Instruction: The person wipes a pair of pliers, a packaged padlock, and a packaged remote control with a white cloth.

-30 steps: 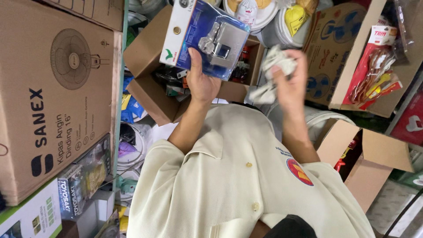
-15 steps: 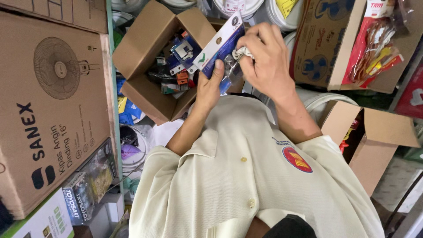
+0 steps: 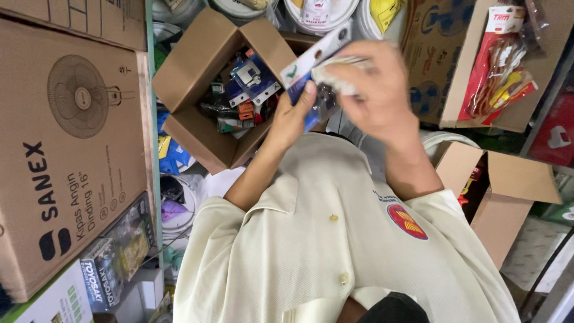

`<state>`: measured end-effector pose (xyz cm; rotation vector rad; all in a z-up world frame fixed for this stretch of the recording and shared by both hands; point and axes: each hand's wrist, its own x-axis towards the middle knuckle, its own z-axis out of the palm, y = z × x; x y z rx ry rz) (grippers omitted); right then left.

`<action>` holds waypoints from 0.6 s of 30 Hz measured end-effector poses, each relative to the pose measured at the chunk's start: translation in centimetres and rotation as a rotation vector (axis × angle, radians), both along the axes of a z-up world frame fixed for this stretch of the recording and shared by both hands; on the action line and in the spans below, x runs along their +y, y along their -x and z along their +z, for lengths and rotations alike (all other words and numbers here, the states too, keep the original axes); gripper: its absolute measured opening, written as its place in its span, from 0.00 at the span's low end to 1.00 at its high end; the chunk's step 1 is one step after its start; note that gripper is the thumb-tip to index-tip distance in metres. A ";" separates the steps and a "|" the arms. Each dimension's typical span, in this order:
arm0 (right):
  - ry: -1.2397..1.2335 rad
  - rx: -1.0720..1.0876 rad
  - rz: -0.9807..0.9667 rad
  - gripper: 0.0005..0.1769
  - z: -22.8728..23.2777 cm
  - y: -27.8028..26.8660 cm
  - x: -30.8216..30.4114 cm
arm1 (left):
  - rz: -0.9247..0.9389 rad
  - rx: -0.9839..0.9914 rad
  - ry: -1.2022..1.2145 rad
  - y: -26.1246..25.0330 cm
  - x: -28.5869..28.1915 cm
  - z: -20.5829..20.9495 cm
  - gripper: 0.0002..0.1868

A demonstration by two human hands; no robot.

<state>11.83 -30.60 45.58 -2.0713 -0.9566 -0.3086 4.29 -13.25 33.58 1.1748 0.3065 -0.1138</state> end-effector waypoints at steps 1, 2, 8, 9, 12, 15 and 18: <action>0.085 -0.011 0.043 0.18 -0.2 -0.2 0.6 | -0.017 -0.009 -0.001 0.1 -0.3 -0.1 0.29; 0.170 -0.023 0.087 0.18 -0.4 -0.5 1.0 | -0.013 -0.015 0.071 -0.1 -0.5 -0.3 0.29; 0.200 0.022 -0.144 0.18 -1.6 -2.4 0.2 | -0.020 0.007 0.171 0.2 -0.5 -1.4 0.28; 0.130 0.060 -0.178 0.17 -1.6 -2.4 0.0 | -0.019 0.012 0.204 0.2 -0.4 -1.6 0.27; -0.014 0.104 -0.156 0.17 -1.5 -1.5 -0.1 | -0.025 0.000 0.162 0.0 -0.7 -2.4 0.26; 0.042 0.032 0.035 0.19 -2.2 0.2 1.2 | -0.006 -0.017 0.065 0.2 -1.8 -3.3 0.26; 0.148 0.020 0.054 0.18 -3.0 0.3 1.6 | -0.036 0.058 -0.047 1.0 -1.9 -3.6 0.27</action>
